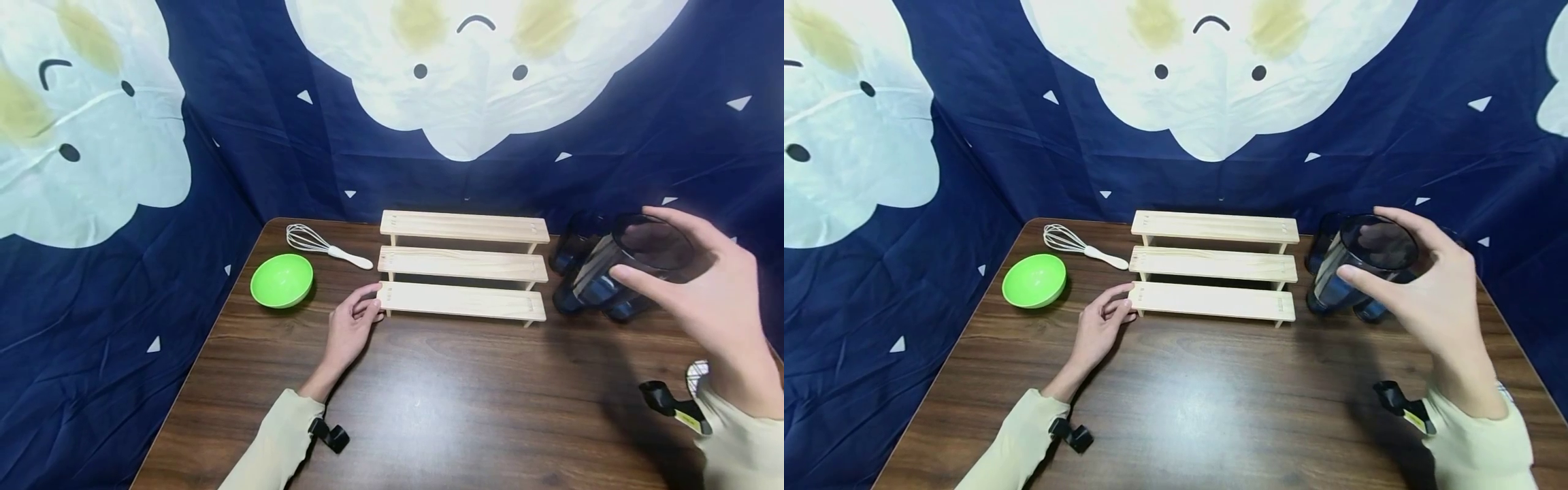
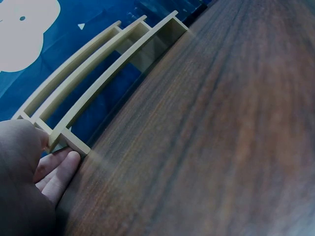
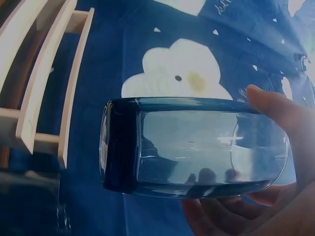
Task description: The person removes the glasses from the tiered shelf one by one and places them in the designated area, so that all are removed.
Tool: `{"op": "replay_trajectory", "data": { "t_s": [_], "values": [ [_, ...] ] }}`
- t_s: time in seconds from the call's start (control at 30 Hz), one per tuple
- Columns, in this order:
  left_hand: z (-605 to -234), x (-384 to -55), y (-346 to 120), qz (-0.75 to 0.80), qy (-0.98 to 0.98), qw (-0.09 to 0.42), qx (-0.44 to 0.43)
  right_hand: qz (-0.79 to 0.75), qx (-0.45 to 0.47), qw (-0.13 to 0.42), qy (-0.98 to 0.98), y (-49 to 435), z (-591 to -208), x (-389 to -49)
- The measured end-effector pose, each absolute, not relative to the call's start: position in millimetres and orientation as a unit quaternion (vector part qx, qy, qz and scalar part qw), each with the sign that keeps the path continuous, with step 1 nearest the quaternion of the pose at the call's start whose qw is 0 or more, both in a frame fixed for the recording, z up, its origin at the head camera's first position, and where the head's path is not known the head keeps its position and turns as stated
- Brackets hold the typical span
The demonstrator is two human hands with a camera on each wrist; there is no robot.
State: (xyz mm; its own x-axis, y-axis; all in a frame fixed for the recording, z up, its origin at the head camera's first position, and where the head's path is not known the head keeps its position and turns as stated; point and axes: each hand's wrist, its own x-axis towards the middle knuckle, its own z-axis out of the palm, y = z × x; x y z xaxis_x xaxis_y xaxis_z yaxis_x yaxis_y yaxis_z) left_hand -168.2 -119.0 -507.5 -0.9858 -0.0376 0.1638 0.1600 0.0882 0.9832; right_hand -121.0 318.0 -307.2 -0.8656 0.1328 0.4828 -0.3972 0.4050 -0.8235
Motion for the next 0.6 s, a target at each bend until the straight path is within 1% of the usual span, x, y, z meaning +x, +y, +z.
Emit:
{"op": "replay_trajectory", "data": {
  "t_s": [0.1, 0.3, 0.6],
  "values": [
    [-507.9, -168.2, -119.1, -0.675, -0.733, 0.075, -0.043, 0.535, 0.064, 0.249, -0.805, 325.8, -306.5, -118.5],
    [-506.8, -167.4, -118.6, -0.676, -0.732, 0.074, -0.043, 0.62, 0.059, 0.254, -0.74, 340.6, -312.5, -116.7],
    [-507.8, -166.5, -118.9, -0.676, -0.732, 0.073, -0.045, 0.636, 0.038, 0.292, -0.713, 362.3, -321.8, -116.9]
  ]
}}
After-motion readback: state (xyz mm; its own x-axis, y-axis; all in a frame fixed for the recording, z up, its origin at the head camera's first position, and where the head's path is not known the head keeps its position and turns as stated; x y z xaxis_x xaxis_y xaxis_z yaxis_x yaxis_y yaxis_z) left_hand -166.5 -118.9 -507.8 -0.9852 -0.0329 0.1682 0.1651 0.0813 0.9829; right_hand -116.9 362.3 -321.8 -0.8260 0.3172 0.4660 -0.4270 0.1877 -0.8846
